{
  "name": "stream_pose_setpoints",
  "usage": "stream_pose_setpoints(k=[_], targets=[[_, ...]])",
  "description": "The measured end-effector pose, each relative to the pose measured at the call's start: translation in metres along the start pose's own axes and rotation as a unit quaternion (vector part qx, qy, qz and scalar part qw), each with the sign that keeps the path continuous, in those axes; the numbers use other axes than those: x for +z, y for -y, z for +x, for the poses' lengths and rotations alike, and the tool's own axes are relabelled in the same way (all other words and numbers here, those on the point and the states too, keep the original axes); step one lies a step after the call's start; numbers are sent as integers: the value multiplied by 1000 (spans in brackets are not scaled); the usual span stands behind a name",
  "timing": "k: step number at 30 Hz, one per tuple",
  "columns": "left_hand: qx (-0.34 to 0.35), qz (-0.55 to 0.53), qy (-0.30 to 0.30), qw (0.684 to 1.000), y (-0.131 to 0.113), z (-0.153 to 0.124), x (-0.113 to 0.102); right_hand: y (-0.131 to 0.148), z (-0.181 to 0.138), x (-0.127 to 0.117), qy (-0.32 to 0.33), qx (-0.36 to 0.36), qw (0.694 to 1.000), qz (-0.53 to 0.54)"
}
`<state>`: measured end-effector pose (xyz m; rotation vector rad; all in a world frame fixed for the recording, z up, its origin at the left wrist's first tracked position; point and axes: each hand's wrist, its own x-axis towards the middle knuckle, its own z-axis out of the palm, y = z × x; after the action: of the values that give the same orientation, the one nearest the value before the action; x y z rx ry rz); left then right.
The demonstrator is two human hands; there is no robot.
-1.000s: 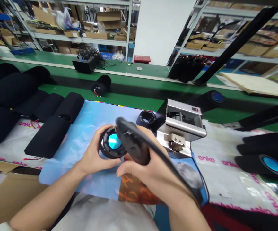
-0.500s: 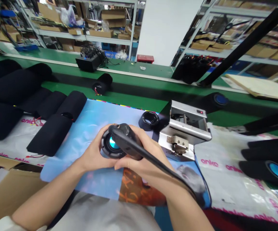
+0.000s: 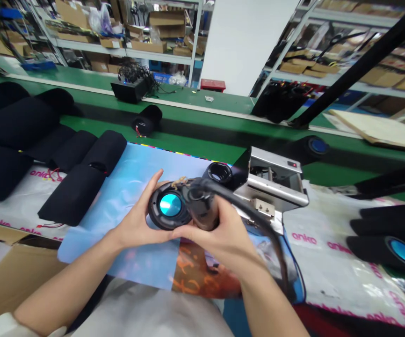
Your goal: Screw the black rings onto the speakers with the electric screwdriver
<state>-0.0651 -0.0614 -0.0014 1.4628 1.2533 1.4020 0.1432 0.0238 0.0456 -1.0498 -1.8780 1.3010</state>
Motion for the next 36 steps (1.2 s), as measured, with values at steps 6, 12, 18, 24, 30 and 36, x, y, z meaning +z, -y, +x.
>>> stream_pose_setpoints(k=[6, 12, 18, 24, 30, 36], targets=[[8, -16, 12, 1000, -1, 3, 0, 1, 0, 4, 20, 31, 999, -3], [-22, -15, 5, 1000, -10, 4, 0, 10, 0, 6, 0, 10, 999, -50], [-16, -27, 5, 1000, -8, 2, -1, 24, -11, 14, 6, 60, 993, -98], [45, -39, -37, 998, 8, -4, 3, 28, -16, 17, 4, 92, 993, -72], [9, -37, -87, 996, 13, -2, 10, 23, -4, 2, 89, 82, 988, -91], [69, -11, -65, 995, 17, -1, 7, 24, 19, -14, 149, 40, 982, -113]])
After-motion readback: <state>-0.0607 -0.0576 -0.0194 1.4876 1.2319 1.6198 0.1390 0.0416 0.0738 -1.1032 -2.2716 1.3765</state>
